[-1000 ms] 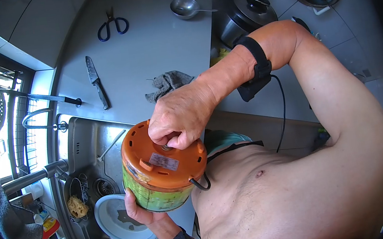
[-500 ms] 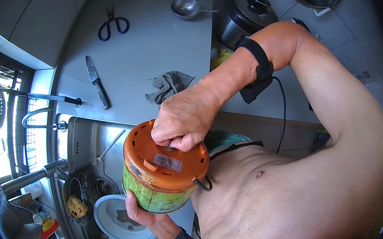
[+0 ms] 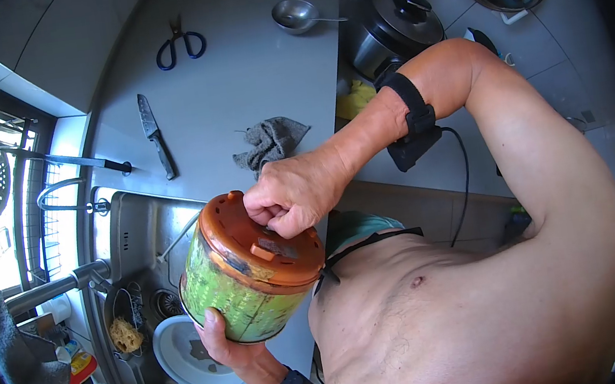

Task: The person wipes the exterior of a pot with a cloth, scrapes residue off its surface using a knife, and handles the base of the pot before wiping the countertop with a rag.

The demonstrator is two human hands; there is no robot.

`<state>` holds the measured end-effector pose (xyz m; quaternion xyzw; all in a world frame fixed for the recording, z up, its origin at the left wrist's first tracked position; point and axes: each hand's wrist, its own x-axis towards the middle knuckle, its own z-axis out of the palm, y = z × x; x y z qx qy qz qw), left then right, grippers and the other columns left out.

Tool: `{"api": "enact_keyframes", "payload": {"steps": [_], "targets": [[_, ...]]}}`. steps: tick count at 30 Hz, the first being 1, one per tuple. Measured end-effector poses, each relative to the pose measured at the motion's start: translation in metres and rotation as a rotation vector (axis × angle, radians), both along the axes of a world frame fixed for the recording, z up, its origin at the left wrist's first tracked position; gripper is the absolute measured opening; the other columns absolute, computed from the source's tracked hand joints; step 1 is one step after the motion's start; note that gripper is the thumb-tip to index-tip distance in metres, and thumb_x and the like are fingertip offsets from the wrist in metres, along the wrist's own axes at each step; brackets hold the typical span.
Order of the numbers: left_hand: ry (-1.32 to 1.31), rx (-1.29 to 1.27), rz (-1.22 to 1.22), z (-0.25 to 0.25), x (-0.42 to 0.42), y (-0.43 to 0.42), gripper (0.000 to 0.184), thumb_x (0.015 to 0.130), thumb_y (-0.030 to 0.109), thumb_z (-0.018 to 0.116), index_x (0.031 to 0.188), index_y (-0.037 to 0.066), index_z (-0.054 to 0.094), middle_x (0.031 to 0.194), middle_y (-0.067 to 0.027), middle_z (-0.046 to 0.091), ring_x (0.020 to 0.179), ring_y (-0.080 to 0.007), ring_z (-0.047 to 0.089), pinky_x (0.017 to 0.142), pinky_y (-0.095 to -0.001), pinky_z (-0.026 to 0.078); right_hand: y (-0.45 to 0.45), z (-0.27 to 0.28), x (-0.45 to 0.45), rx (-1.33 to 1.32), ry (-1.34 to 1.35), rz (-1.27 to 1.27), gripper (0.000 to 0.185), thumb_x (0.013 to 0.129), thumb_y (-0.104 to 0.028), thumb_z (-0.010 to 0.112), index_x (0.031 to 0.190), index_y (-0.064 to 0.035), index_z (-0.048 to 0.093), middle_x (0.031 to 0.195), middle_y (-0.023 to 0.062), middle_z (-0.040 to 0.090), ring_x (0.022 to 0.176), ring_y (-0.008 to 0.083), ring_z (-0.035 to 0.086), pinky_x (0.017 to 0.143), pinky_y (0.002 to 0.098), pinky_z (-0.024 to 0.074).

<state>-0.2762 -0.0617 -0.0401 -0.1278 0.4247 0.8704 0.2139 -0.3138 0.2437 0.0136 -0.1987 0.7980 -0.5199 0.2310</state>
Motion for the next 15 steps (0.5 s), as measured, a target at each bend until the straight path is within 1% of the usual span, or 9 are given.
{"api": "enact_keyframes", "payload": {"steps": [1,2,5,8,11,14,15], "targets": [[0.035,-0.019,-0.006,0.000,0.000,0.001,0.063,0.092,0.031,0.060,0.139,-0.010,0.047,0.130,-0.0229,0.062,0.115,-0.0306,0.065,0.103,-0.0434,0.050,0.000,0.000,0.001,0.015,-0.034,-0.017,0.015,0.081,-0.015,0.066,0.081,-0.0001,0.062,0.067,0.0123,0.065,0.062,0.0260,0.066,0.058,0.0384,0.0518],[0.071,-0.036,-0.019,0.003,0.000,0.003,0.065,0.091,0.031,0.061,0.140,-0.010,0.047,0.131,-0.0230,0.061,0.116,-0.0308,0.064,0.103,-0.0432,0.050,-0.001,0.000,0.002,0.029,-0.069,-0.035,0.016,0.081,-0.015,0.065,0.083,0.0004,0.063,0.068,0.0119,0.065,0.062,0.0247,0.067,0.058,0.0377,0.0525],[0.172,-0.090,-0.040,0.018,-0.003,0.013,0.071,0.088,0.033,0.064,0.142,-0.010,0.044,0.132,-0.0231,0.059,0.117,-0.0314,0.063,0.104,-0.0426,0.049,-0.003,-0.005,0.004,0.005,-0.265,-0.097,0.015,0.085,-0.012,0.063,0.086,0.0013,0.058,0.068,0.0092,0.064,0.062,0.0179,0.064,0.057,0.0335,0.0501],[0.226,-0.148,-0.041,0.030,-0.003,0.020,0.076,0.086,0.034,0.066,0.144,-0.010,0.042,0.133,-0.0233,0.057,0.118,-0.0316,0.061,0.104,-0.0423,0.048,-0.002,-0.001,0.004,-0.029,-0.403,-0.130,0.014,0.086,-0.012,0.062,0.086,0.0017,0.058,0.069,0.0083,0.065,0.062,0.0158,0.063,0.057,0.0327,0.0503],[0.240,-0.192,-0.069,0.034,-0.003,0.018,0.079,0.084,0.034,0.067,0.144,-0.010,0.041,0.133,-0.0233,0.056,0.118,-0.0311,0.060,0.104,-0.0420,0.047,-0.002,-0.005,0.004,-0.014,-0.325,-0.113,0.021,0.085,-0.016,0.059,0.087,0.0036,0.064,0.074,0.0121,0.070,0.061,0.0205,0.072,0.054,0.0317,0.0571],[0.247,-0.219,-0.101,0.036,-0.004,0.017,0.078,0.083,0.033,0.068,0.142,-0.010,0.042,0.132,-0.0233,0.056,0.115,-0.0303,0.061,0.101,-0.0415,0.049,-0.003,-0.004,0.005,0.010,-0.353,-0.117,0.023,0.086,-0.017,0.057,0.087,0.0045,0.063,0.074,0.0127,0.070,0.060,0.0201,0.071,0.055,0.0311,0.0577],[0.240,-0.236,-0.106,0.037,-0.003,0.016,0.077,0.083,0.032,0.068,0.142,-0.011,0.042,0.132,-0.0233,0.056,0.115,-0.0303,0.062,0.100,-0.0415,0.050,-0.003,-0.001,0.006,0.008,-0.409,-0.127,0.021,0.086,-0.017,0.058,0.088,0.0036,0.062,0.072,0.0110,0.068,0.060,0.0187,0.069,0.054,0.0309,0.0564]]}}
